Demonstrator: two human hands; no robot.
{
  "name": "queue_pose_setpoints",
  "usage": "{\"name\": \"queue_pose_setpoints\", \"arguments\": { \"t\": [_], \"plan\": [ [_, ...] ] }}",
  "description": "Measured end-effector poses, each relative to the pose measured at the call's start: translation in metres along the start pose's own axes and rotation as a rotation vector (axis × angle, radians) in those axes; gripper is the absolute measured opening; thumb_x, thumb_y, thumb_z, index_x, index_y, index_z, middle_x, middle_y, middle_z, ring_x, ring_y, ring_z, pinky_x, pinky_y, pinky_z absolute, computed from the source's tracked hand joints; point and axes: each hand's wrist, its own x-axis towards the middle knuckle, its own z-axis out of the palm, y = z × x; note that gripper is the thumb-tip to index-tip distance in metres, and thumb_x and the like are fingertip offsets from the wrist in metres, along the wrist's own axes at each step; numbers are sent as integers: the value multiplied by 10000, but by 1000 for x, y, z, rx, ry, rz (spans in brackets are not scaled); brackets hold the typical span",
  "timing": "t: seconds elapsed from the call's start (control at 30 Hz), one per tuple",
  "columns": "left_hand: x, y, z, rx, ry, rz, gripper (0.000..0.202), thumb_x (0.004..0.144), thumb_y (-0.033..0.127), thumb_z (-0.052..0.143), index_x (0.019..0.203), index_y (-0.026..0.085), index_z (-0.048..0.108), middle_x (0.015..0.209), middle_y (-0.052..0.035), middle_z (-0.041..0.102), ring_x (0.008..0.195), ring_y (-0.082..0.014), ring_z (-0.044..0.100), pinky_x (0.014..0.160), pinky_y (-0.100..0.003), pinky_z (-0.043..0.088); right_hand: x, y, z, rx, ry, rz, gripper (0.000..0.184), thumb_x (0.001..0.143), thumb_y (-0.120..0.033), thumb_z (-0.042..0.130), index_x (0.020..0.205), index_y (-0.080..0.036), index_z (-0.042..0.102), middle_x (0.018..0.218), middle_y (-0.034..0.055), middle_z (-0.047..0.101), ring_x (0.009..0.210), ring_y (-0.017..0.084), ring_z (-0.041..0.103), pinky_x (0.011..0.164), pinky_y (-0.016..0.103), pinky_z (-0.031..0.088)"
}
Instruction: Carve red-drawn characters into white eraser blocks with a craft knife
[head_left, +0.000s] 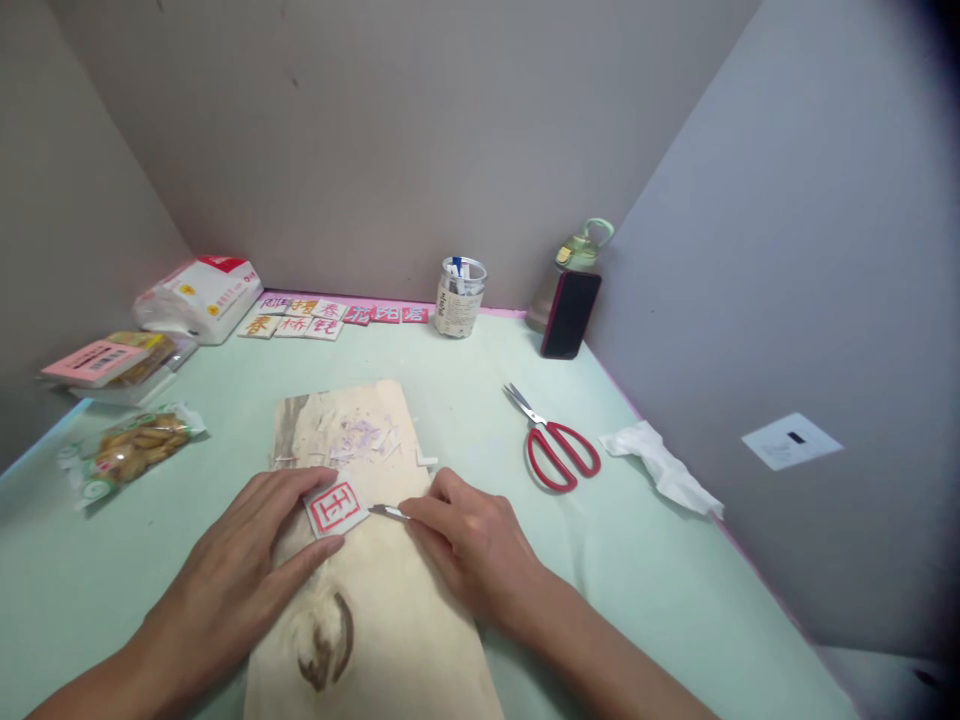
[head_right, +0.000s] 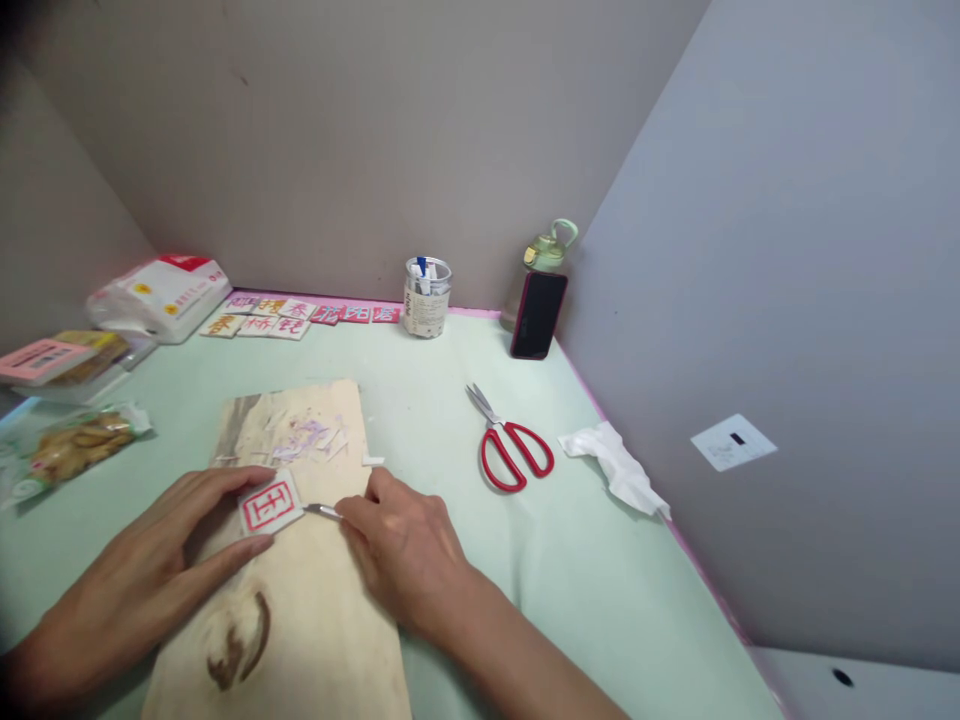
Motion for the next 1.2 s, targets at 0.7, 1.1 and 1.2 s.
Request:
{"name": "queue_pose_setpoints", "arguments": {
  "t": [0.7, 1.1, 1.2],
  "plan": [
    [4, 0, -6, -74, -41, -18, 410, 1117, 673, 610, 1381, 362, 661, 1309, -12, 780, 1206, -278, 766, 1050, -395, 580, -2, -17, 16, -235, 113, 12, 201, 957, -27, 694, 940, -226, 717, 893, 15, 675, 679, 154, 539, 584, 309, 241],
    [10, 4, -4, -63, 5, -18, 452, 1092, 742, 612, 1315, 355, 680, 1251, 2, 807, 1163, -281, 784, 1004, -401, 586, -1, -19, 12, -301, 168, -141, 245, 953, 2, 708, 884, -227, 656, 805, -8, 659, 644, 182, 524, 557, 350, 270],
    [10, 6, -4, -63, 18, -16, 443, 1104, 732, 599, 1313, 350, 681, 1241, -1, 811, 1160, -277, 784, 1002, -400, 585, -1, -23, 13, -309, 195, -134, 284, 899, 52, 684, 876, -228, 647, 800, -7, 660, 626, 187, 515, 542, 355, 269]
  ]
}}
